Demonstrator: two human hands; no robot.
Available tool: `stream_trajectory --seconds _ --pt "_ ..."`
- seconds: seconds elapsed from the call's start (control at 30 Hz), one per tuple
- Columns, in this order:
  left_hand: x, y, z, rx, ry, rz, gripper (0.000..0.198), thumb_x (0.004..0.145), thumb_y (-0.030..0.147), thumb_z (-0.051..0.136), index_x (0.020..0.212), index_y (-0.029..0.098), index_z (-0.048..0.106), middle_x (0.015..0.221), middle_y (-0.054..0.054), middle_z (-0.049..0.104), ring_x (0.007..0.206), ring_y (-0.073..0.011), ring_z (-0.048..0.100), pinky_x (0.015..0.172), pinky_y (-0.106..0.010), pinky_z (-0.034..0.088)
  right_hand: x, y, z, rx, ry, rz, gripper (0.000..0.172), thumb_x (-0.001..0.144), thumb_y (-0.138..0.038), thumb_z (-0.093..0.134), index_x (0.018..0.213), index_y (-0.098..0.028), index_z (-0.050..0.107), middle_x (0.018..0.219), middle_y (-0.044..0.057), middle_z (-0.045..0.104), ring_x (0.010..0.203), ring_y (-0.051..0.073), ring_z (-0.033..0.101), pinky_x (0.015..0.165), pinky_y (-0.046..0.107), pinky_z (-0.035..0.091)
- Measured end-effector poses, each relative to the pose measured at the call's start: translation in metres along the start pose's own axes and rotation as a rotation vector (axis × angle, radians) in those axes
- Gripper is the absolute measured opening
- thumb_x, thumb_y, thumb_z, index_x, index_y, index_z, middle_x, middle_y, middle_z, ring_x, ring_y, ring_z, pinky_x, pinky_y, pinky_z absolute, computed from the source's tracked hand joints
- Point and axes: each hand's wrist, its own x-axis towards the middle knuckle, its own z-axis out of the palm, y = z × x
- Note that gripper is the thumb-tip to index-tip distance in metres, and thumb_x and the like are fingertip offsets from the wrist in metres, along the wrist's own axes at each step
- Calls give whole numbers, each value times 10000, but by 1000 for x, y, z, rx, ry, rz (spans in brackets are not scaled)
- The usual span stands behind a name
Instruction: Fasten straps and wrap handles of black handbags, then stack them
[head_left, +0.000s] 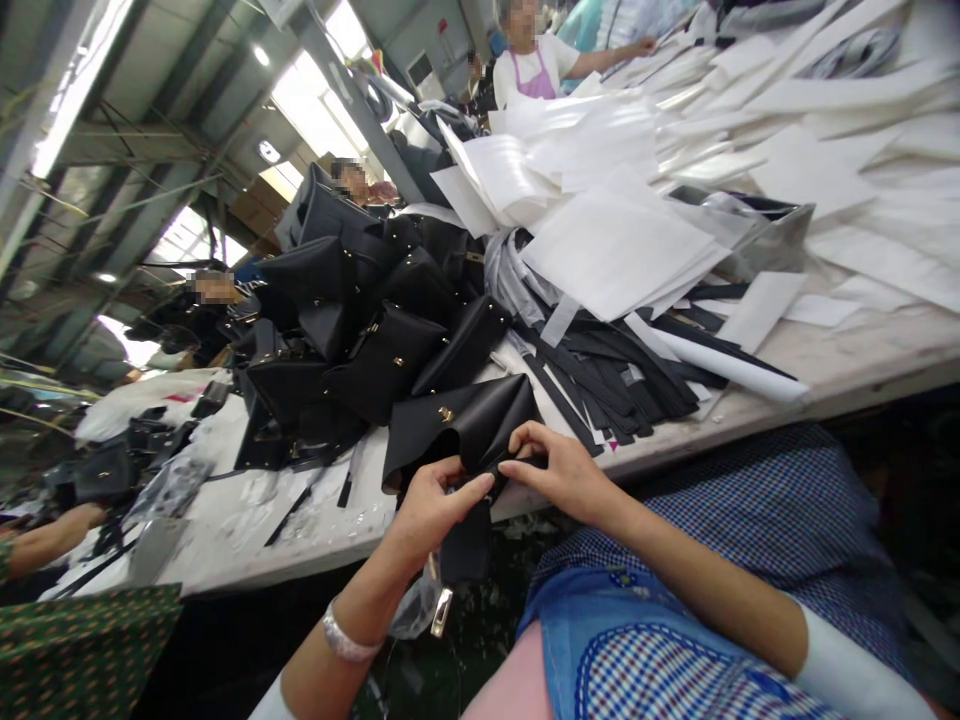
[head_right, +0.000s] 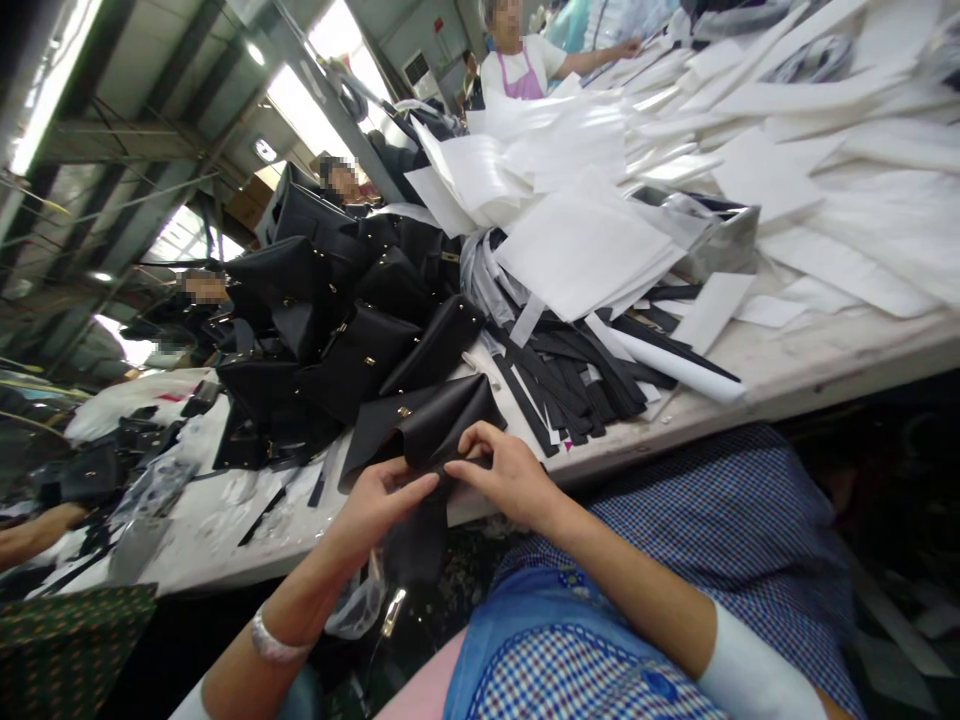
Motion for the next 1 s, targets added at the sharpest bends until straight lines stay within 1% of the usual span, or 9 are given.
stream_trajectory --seconds 0.1,0.27,0.4,0.5,0.6,0.7,0.83,0.9,1.0 --pt "0 1 0 -80 -18 -18 336 819 398 716 1009 121 736 674 6 588 559 -89 408 480 -188 261 0 -2 0 -12 -2 -16 130 843 -278 710 820 -206 604 758 -55 629 741 126 591 695 240 423" --pt "0 -1 -1 -137 0 -28 310 809 370 732 979 111 748 678 0 557 571 -84 371 478 -184 238 2 -6 0 -48 -19 9 122 844 -292 700 816 -201 625 774 -43 652 756 133 598 710 250 424" --pt "4 -9 1 -211 3 -83 357 786 422 753 945 103 736 617 33 469 535 -67 320 468 -177 205 5 -7 -1 -37 -21 35 122 841 -287 695 805 -195 623 764 -40 643 743 133 593 700 250 427" --pt "6 -11 5 -198 23 -97 416 782 472 750 980 107 735 629 27 498 519 -60 308 462 -175 195 7 -6 0 -41 -9 47 130 835 -291 702 804 -193 623 752 -42 637 736 131 593 689 244 428" --pt "9 -12 8 -120 69 -82 445 776 498 746 992 109 743 685 -9 592 531 -73 373 458 -179 224 6 -4 2 -65 12 31 133 828 -295 715 811 -196 627 764 -40 647 756 133 604 704 241 435" --pt "13 -15 9 -78 97 -69 475 751 529 745 957 101 751 775 -59 683 595 -123 502 473 -192 307 7 -1 2 -120 19 11 133 821 -299 730 829 -202 640 793 -33 668 792 143 626 734 243 445" --pt "21 -25 9 -38 96 -66 530 727 595 726 912 99 751 733 -70 703 655 -204 608 528 -241 431 17 0 -18 -273 -32 -36 126 886 -349 671 860 -226 681 813 -27 710 779 150 653 710 247 448" --pt "23 -28 9 -10 126 -64 542 708 632 720 840 107 740 674 -63 686 677 -241 638 575 -277 485 26 -2 -39 -404 73 -74 160 938 -354 600 889 -234 694 851 -11 727 802 160 662 734 261 455" --pt "24 -32 11 -1 202 -63 536 667 665 728 734 133 710 634 -65 679 740 -302 675 670 -345 545 39 -4 -83 -659 400 -91 127 942 -278 575 937 -227 691 926 25 727 884 189 660 811 288 469"
